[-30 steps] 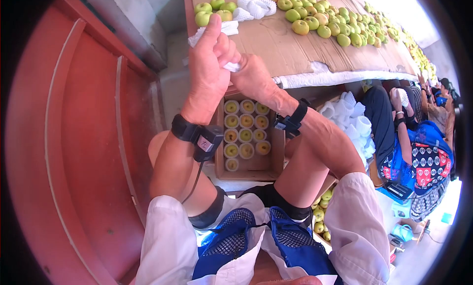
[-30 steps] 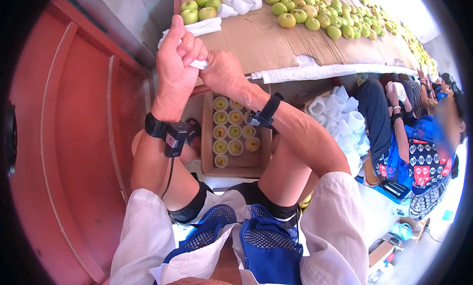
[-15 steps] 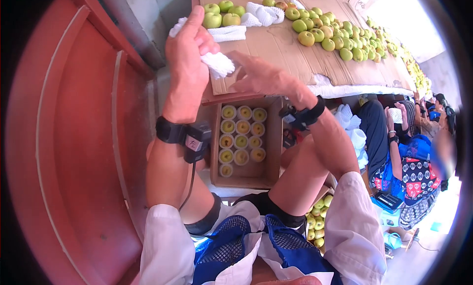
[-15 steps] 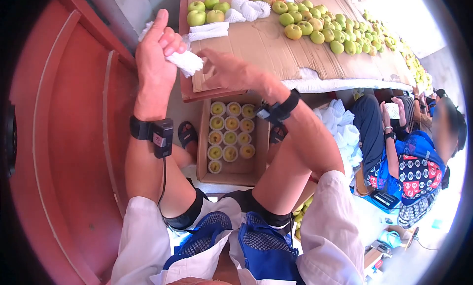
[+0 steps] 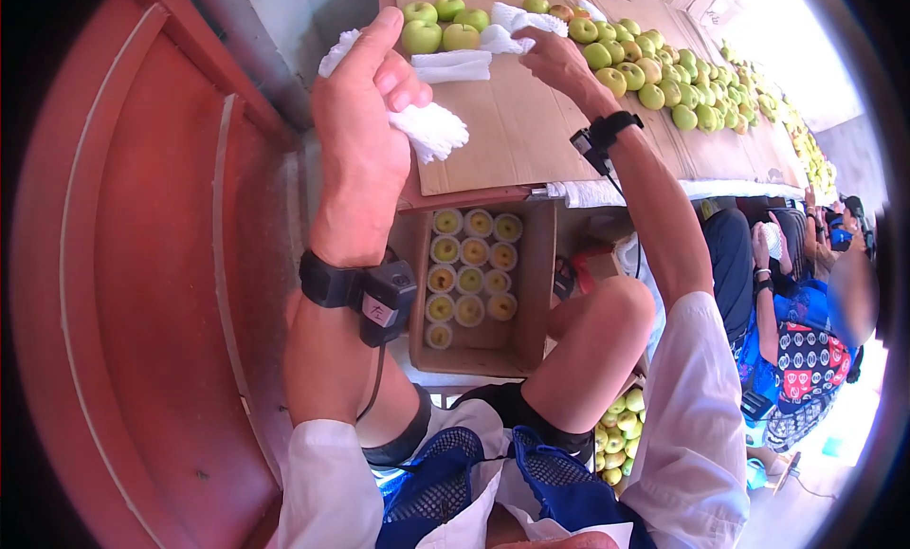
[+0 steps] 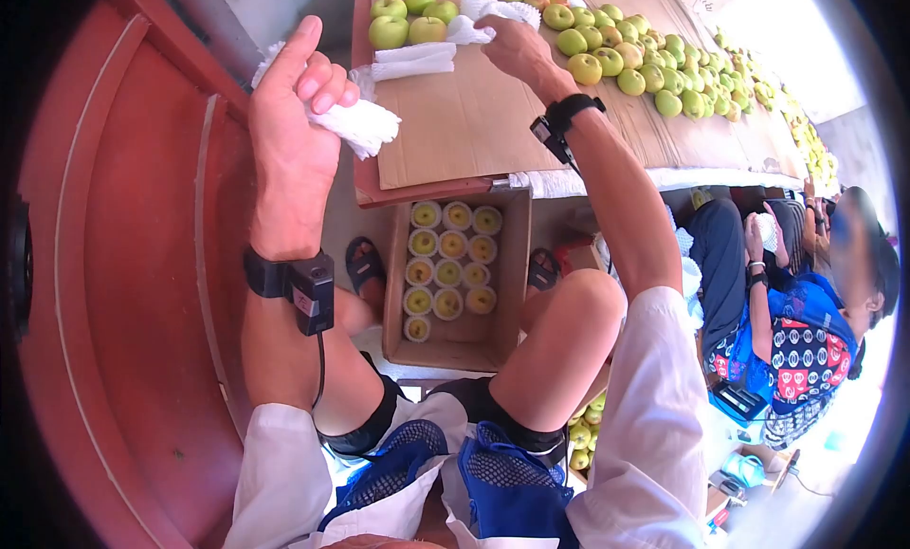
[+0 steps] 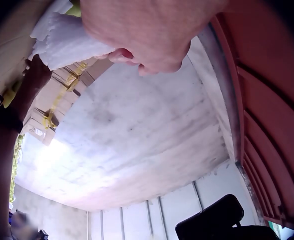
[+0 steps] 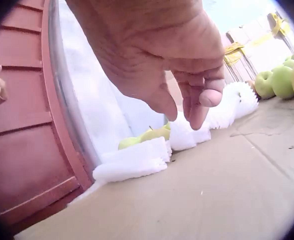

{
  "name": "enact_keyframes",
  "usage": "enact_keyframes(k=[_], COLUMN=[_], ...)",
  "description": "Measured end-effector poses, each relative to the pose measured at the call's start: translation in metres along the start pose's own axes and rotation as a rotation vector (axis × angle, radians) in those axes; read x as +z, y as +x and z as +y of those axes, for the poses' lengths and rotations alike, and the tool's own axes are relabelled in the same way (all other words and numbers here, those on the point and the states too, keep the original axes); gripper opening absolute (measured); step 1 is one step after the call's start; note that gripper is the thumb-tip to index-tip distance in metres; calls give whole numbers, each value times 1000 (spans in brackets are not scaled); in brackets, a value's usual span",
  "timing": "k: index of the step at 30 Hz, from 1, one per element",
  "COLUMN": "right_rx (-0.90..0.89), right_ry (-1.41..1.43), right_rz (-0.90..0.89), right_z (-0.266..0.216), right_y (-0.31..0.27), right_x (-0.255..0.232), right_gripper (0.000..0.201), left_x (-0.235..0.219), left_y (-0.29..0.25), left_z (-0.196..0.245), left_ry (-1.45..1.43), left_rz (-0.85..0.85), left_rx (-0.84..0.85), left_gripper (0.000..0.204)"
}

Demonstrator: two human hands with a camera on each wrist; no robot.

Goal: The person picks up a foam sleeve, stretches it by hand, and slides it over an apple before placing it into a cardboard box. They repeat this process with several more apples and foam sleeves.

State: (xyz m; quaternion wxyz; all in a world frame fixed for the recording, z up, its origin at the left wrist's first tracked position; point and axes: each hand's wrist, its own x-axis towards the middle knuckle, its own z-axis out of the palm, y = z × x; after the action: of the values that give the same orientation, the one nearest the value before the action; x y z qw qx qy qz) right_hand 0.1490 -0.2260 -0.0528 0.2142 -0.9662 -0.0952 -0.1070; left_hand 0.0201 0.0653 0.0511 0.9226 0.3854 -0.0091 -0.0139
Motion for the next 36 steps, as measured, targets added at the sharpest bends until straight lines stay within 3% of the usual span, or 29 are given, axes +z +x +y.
enact_keyframes(k=[2,5,6,12,15,16,20,23,27,28,36], right_rx=[-26,-94,-63,83,216,242,274,188,169,168,160], right_ry=[-62,-297,-316,-172,-14,196,797,1035,1174,1179,1227], right_rz=[2,52,-5,22,32,62,106,96,59,67,114], right_z=[-6,-11,-9,0,-2,-4,-24,-53,-94,-103,-132], right_y=[18,29,29,5,-18,-28,-60,-81,-102,-108,-133], right_x=[11,28,28,19,3,-3,-31,-53,-74,-77,-71], right_gripper=[51,51,46,30,28,28,37,35,30,29,27], left_x=[-4,-3,-1,1,-3,-6,-9,-11,-4,-6,-5], left_y=[2,5,4,3,5,7,8,6,-5,-4,-3], left_z=[-3,-6,-5,-3,-8,-10,-15,-22,-33,-37,-42], left_ry=[-33,-5,5,-5,-1,17,156,301,381,421,458], left_rz=[-16,-8,-2,-7,-30,-33,-66,-124,-135,-146,-147], left_rx=[9,15,8,-1,-11,-19,-63,-72,-83,-79,29], left_gripper=[25,24,25,24,19,18,17,17,33,46,49])
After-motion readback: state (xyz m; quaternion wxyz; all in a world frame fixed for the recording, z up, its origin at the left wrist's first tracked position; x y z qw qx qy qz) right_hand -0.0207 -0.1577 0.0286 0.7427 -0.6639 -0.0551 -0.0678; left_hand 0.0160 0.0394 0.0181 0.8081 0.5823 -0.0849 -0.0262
